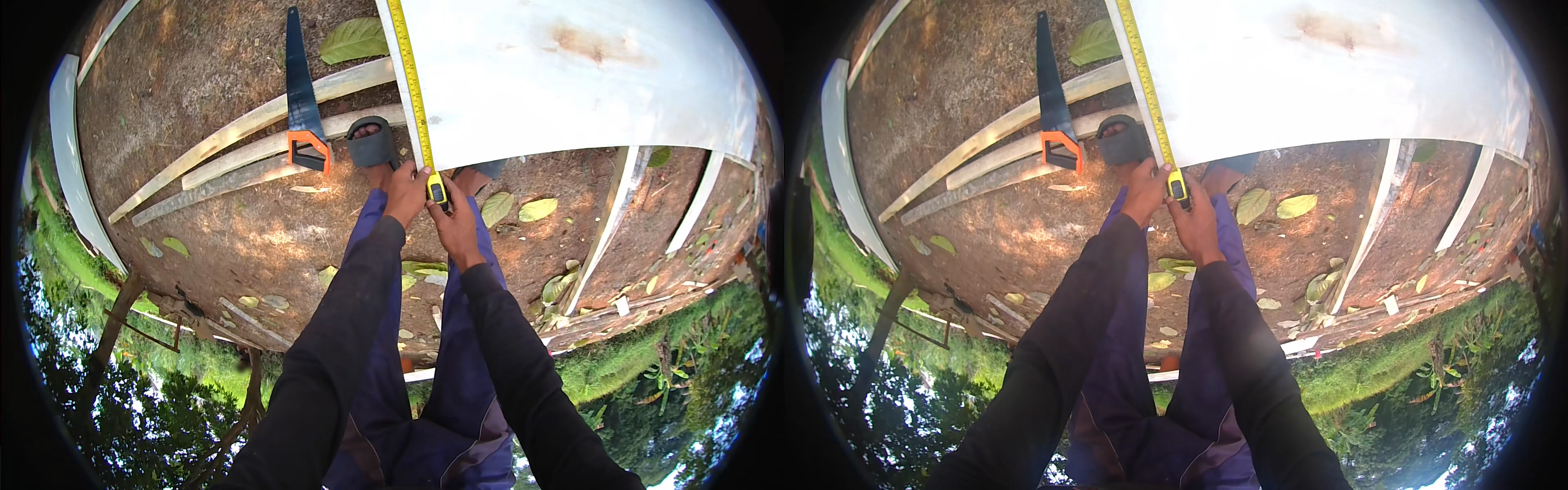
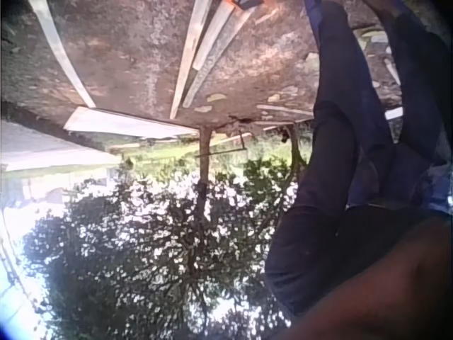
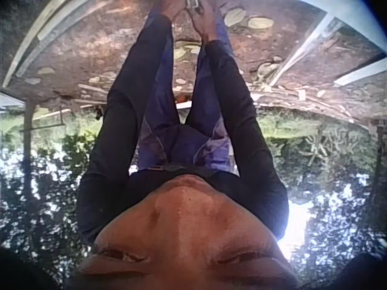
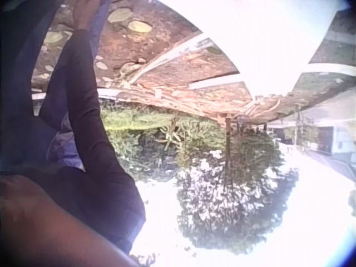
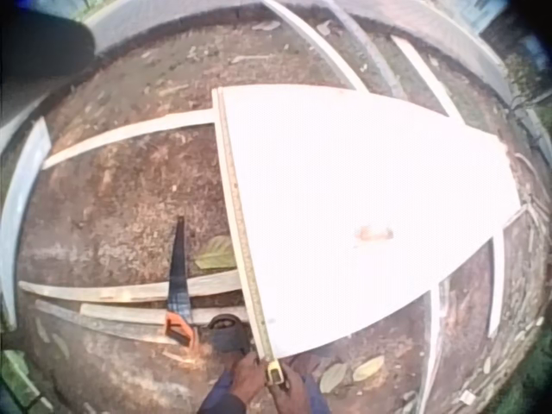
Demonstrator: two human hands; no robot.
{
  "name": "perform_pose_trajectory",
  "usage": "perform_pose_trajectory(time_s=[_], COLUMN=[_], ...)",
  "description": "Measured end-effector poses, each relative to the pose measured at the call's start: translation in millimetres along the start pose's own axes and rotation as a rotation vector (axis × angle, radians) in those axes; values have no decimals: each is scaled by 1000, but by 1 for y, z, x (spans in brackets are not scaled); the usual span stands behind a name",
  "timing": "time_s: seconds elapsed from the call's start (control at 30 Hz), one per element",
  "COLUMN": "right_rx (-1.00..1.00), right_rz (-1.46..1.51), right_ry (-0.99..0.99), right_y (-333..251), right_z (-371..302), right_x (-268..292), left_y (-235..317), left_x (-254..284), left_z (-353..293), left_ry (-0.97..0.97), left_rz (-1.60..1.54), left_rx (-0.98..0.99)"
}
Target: The person uses a hand saw to cut a large white board in half, then moves the cut piece aside. They retrieve a tape measure and mark measurements on the remaining board. The work takes place outdoors on a dirt surface with scattered wood pieces.
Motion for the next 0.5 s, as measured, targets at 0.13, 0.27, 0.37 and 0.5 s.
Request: perform_pose_trajectory(time_s=[0.13,0.27,0.37,0.5], right_rx=[161,240,101,-75], right_rz=[-98,-343,-616,-839], right_ry=[92,90,-101,-250], right_y=[-6,-53,-87,-96], right_z=[3,17,35,58], right_x=[3,-2,-10,-24], left_y=[-4,-16,-15,-28], left_x=[-3,-3,-3,-7], left_z=[3,2,-2,7], left_ry=[-3,11,-74,-76], left_rz=[-20,-118,-340,-733], left_rx=[93,112,120,304])
Point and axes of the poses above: each hand's wrist, its own z-axis towards the middle knuckle, its own x-axis out of the back of the hand, y = z × x, the point moved 1 cm from there along z, towards the middle knuckle, and after that the axes turned 7 degrees about y, right-handed, at the moved point
